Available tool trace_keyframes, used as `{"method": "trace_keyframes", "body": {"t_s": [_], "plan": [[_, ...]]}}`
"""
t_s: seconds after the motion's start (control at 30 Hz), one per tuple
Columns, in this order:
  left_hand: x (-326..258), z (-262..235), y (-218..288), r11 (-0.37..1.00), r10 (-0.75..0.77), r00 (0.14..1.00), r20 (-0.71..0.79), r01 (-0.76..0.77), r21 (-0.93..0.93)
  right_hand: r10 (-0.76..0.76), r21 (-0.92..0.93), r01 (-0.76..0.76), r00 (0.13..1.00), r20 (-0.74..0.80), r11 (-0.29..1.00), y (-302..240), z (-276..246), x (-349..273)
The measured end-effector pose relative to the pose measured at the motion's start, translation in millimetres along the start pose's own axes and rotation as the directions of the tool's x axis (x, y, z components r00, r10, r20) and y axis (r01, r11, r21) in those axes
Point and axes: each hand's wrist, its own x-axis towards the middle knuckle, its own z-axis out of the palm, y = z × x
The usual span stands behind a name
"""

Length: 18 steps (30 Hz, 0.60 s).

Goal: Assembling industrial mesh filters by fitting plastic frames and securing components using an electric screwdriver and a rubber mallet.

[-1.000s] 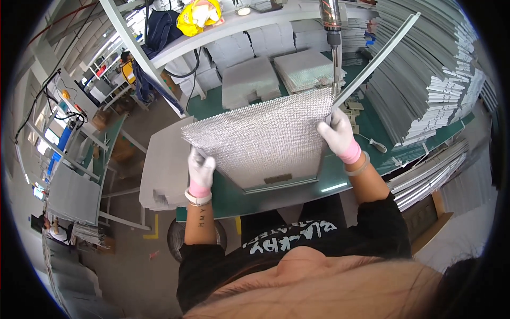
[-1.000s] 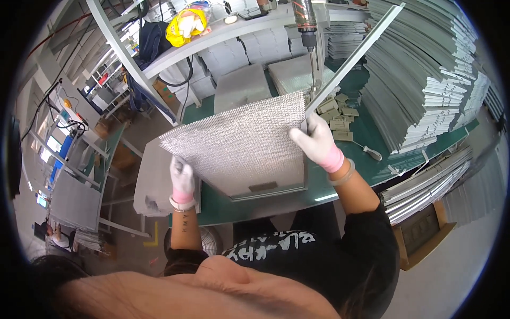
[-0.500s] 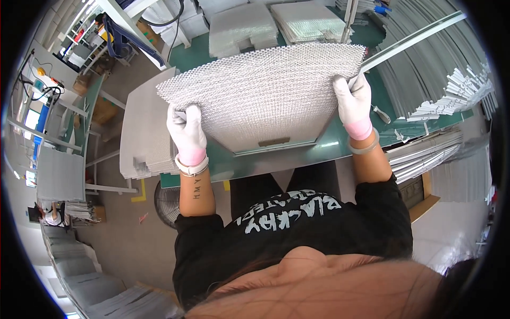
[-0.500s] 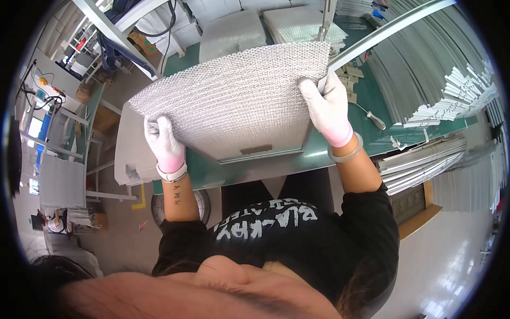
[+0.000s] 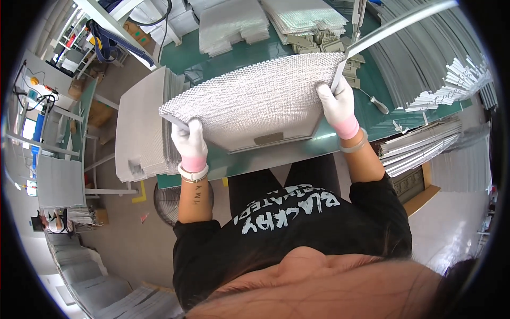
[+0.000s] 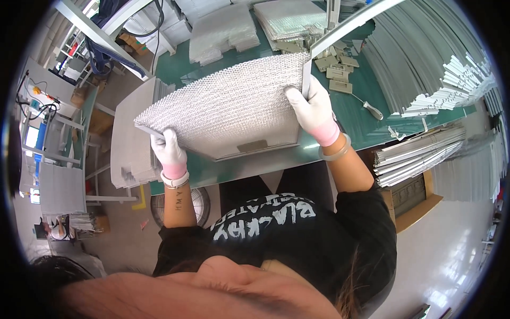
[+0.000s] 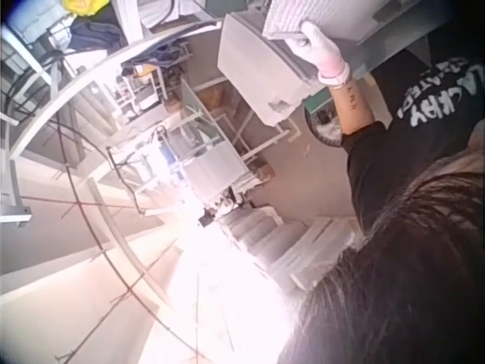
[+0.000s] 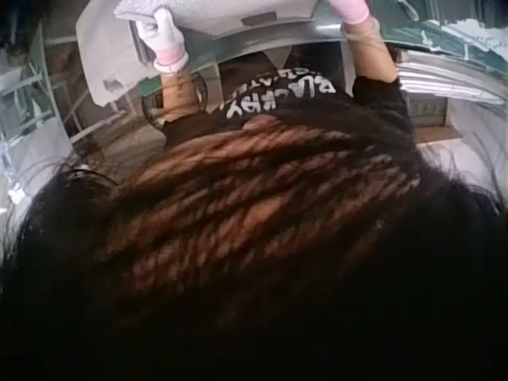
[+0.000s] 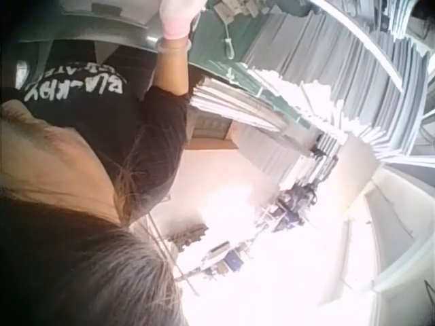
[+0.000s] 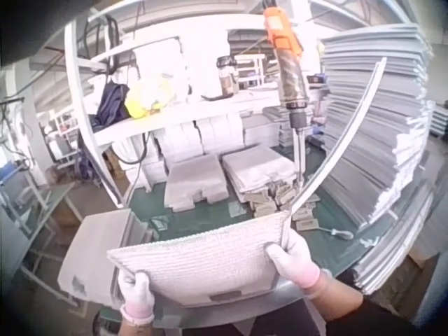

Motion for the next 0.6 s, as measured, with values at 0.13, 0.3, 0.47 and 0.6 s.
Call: {"method": "trace_keyframes", "body": {"t_s": [0.13,0.3,0.47,0.6], "plan": [[20.5,-7.4,32.5,0.979,-0.194,0.954,0.231,0.174,0.103,0.146,0.011,-0.148,0.981,0.129,0.989,-11.7,-18.7,12.9],[6.0,-20.6,5.4,0.902,-0.413,0.825,0.385,0.310,0.302,0.335,0.014,-0.390,0.807,0.486,0.921,-18.2,-21.4,15.6],[-55.9,-34.7,-46.6,0.724,-0.678,0.597,0.428,0.642,0.252,0.528,-0.060,-0.585,0.678,0.512,0.809,42.1,-34.2,-40.9],[-62.8,-47.8,-58.7,0.725,-0.681,0.557,0.476,0.603,0.332,0.502,-0.254,-0.438,0.677,0.538,0.862,54.4,-43.3,-49.7]]}}
